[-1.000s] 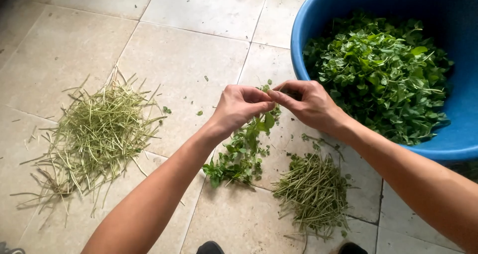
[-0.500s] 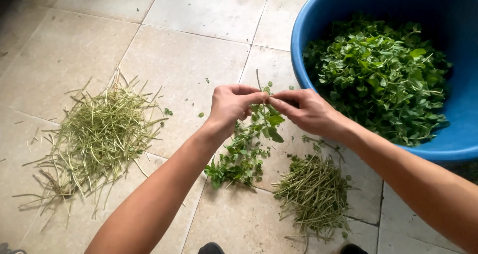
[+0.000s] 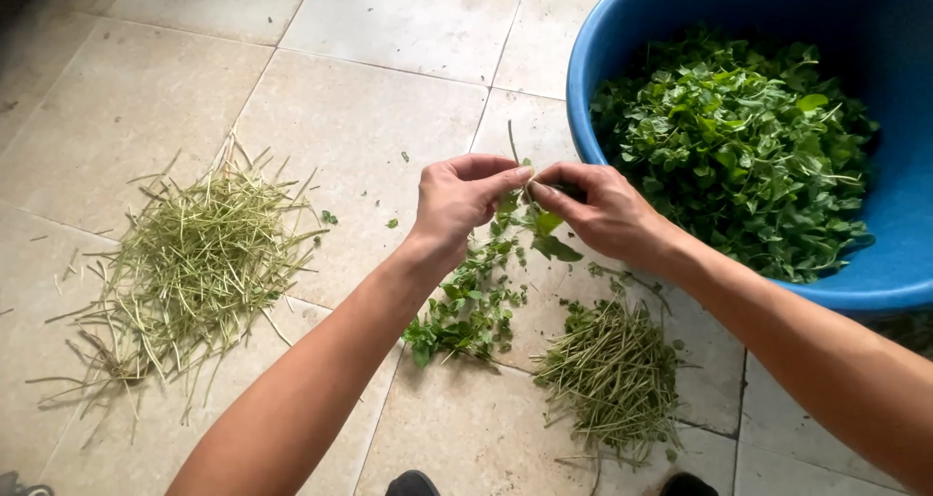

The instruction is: Preparing fruit drinks, toasting bread for sandwiches, serving a customer, slicing a whole pineapple, and sorting leafy herbs.

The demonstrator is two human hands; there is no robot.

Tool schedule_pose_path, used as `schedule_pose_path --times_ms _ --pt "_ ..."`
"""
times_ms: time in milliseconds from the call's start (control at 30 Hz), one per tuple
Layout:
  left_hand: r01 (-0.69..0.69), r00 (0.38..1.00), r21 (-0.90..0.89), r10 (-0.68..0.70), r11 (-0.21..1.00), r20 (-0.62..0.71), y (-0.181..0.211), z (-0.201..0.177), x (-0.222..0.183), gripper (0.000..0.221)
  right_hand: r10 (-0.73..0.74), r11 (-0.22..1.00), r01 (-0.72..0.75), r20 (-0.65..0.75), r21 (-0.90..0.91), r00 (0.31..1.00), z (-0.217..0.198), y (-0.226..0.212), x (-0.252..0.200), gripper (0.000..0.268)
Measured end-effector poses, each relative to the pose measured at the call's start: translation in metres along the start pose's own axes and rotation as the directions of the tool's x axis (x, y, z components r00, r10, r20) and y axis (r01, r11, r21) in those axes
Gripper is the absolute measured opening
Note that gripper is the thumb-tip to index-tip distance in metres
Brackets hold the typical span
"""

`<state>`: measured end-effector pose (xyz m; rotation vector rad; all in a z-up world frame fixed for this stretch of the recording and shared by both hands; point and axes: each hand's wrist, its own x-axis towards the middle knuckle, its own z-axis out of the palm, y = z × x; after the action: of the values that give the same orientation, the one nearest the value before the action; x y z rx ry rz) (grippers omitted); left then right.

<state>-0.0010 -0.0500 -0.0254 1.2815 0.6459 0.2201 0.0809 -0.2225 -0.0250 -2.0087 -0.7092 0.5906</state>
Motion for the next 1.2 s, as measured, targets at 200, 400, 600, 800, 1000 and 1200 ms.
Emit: schedule_pose_path --times_ms 200,400,600,800,1000,1200 --pt "-0.12 0.992 0.106 0.116 0.987 0.037 0.015 -0.002 -0.007 0.032 0.003 0.994 0.007 -0.087 0.113 0.996 -0.01 -0.002 0.009 0.022" --pt "-0.222 0.974 0.191 0.209 0.956 0.086 0.018 -0.003 -0.007 0.028 -0.142 0.987 0.144 -0.027 0.071 0.989 -0.011 -0.006 0.003 0.024" --pt "-0.209 0.978 0.17 0.204 0.963 0.048 0.016 -0.001 -0.01 0.029 -0.222 0.975 0.222 0.014 0.005 0.975 -0.004 -0.002 0.006 0.022" --pt "-0.162 0.987 0.09 0.161 0.983 0.011 0.013 0.003 -0.01 0.03 -0.216 0.976 0.216 -0.017 -0.031 0.976 0.0 0.011 0.01 0.018" --pt "-0.167 0.976 0.037 0.171 0.985 -0.133 0.017 -0.009 -0.004 0.035 -0.087 0.993 0.095 -0.117 0.065 0.989 -0.019 0.008 0.014 0.029" --pt "-0.129 0.967 -0.027 0.12 0.991 -0.225 0.019 -0.025 0.004 0.033 -0.425 0.9 0.416 -0.052 -0.13 0.904 -0.022 -0.01 -0.002 0.01"
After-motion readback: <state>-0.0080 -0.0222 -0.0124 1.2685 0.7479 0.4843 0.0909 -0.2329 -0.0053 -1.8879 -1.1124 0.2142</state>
